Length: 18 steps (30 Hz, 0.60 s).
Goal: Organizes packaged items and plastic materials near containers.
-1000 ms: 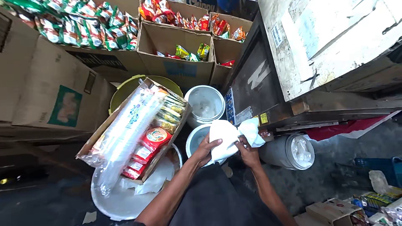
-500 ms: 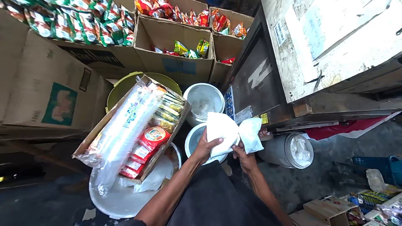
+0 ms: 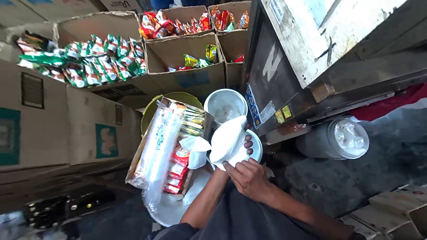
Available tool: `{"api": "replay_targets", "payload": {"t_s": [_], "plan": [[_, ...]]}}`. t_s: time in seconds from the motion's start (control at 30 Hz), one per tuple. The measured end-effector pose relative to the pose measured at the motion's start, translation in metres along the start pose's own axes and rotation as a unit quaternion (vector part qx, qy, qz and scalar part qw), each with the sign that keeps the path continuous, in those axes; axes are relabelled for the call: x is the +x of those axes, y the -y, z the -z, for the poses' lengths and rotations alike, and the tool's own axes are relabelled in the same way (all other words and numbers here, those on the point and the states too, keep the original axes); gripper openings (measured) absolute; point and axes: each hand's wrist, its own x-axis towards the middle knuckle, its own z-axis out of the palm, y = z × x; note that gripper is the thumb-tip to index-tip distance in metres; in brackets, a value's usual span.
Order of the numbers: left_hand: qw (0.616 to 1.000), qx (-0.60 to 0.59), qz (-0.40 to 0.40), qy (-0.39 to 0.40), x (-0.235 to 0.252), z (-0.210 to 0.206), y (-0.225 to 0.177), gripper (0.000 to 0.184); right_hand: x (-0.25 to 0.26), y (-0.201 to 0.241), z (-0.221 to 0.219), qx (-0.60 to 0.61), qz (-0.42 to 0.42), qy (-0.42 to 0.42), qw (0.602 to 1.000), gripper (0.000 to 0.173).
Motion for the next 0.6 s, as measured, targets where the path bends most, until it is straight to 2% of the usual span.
{"api": "replay_targets", "payload": {"t_s": [0.03,0.1,0.17,0.27,0.3,0.33,0.37,0.4,0.43,0.47,0.5,0.53,0.57,0.6], "plan": [[1.000,-0.004,0.014,-0.001,0.000,-0.008,0.000,0.039,-0.001,0.000,0.001,0.003,0.006,0.004,1.000,0.032],[0.999,-0.005,-0.008,-0.048,-0.005,-0.011,0.002,0.038,-0.003,-0.003,0.002,0.033,0.016,0.027,0.999,0.029],[0.995,0.033,-0.056,-0.078,-0.018,-0.007,0.002,0.035,-0.008,-0.009,0.004,0.135,0.004,0.085,0.987,0.026],[0.974,0.161,-0.126,-0.099,-0.061,0.009,-0.005,0.033,-0.032,-0.025,0.005,0.320,-0.090,0.177,0.926,0.021],[0.957,0.201,-0.152,-0.146,-0.075,0.006,-0.007,0.026,-0.043,-0.033,0.001,0.339,-0.138,0.197,0.910,0.021],[0.926,0.232,-0.183,-0.235,-0.083,-0.003,-0.007,0.020,-0.053,-0.043,-0.007,0.338,-0.193,0.224,0.894,0.021],[0.907,0.233,-0.203,-0.286,-0.094,-0.005,-0.008,0.024,-0.064,-0.054,-0.017,0.320,-0.246,0.265,0.876,0.022],[0.913,0.212,-0.213,-0.276,-0.114,0.004,-0.010,0.022,-0.074,-0.065,-0.029,0.300,-0.294,0.319,0.850,0.025],[0.933,0.180,-0.219,-0.222,-0.139,0.026,-0.011,0.020,-0.083,-0.075,-0.043,0.286,-0.333,0.363,0.822,0.027],[0.947,0.155,-0.227,-0.165,-0.163,0.054,-0.009,0.022,-0.092,-0.085,-0.059,0.278,-0.365,0.392,0.798,0.028],[0.949,0.139,-0.240,-0.154,-0.181,0.077,-0.002,0.024,-0.100,-0.096,-0.075,0.266,-0.391,0.410,0.780,0.029],[0.937,0.132,-0.247,-0.209,-0.191,0.089,0.009,0.026,-0.108,-0.109,-0.089,0.233,-0.410,0.426,0.772,0.032],[0.903,0.149,-0.244,-0.321,-0.193,0.092,0.020,0.030,-0.114,-0.125,-0.101,0.175,-0.416,0.454,0.768,0.034],[0.851,0.180,-0.214,-0.444,-0.193,0.098,0.028,0.039,-0.119,-0.144,-0.115,0.099,-0.407,0.496,0.761,0.038]]}}
